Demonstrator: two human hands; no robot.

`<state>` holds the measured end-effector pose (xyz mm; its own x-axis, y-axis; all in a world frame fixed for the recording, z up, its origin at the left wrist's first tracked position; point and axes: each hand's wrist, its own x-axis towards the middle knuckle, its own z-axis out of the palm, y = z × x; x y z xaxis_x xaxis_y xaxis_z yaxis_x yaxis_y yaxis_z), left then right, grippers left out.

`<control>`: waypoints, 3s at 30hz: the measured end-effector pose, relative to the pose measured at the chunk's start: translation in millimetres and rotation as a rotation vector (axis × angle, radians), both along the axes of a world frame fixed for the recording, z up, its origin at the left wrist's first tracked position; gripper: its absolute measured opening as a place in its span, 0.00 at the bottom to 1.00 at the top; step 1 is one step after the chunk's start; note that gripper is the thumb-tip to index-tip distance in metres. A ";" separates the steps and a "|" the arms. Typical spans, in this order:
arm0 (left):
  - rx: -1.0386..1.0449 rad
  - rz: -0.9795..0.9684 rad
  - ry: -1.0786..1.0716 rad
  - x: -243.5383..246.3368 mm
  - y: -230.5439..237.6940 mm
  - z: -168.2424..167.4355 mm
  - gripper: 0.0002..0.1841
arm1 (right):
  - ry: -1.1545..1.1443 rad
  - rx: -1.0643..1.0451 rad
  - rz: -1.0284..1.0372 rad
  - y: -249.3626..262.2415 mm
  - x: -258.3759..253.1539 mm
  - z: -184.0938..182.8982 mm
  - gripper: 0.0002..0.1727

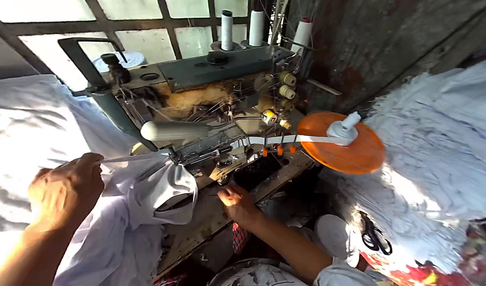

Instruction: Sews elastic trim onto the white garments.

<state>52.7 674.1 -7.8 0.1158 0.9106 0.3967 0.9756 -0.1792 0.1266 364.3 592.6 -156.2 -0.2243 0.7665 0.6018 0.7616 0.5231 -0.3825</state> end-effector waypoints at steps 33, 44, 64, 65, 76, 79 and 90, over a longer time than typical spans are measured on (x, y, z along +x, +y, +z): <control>0.627 -0.371 -0.106 49.2 -114.8 -52.0 0.12 | -0.057 0.061 0.197 16.5 -104.2 116.7 0.08; 0.245 0.181 -0.934 -58.5 -108.5 -2.3 0.35 | -0.057 -0.198 0.087 10.0 -10.4 47.3 0.20; 0.228 0.289 -0.088 -106.9 -107.2 106.3 0.26 | 0.100 -0.236 0.607 -26.0 -35.8 28.4 0.10; 0.258 0.241 -0.053 -94.3 -108.8 108.0 0.26 | 0.163 -0.239 0.649 -28.8 -27.6 36.3 0.10; -0.137 -0.730 -0.027 25.4 -125.8 -39.5 0.06 | 0.297 -0.316 0.810 -19.3 21.2 63.3 0.14; -0.406 -0.917 -0.319 33.4 -150.7 -5.1 0.19 | 0.108 -0.286 0.699 -35.6 6.7 54.3 0.24; 0.023 -0.820 -0.008 82.0 -161.9 -37.1 0.36 | 0.489 -0.211 0.863 -65.7 10.4 55.1 0.11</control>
<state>134.6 512.2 -44.9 0.7380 0.5298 0.4178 0.5330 -0.8375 0.1205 374.6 526.8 -101.1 -0.5170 0.5608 0.6467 -0.1091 0.7062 -0.6996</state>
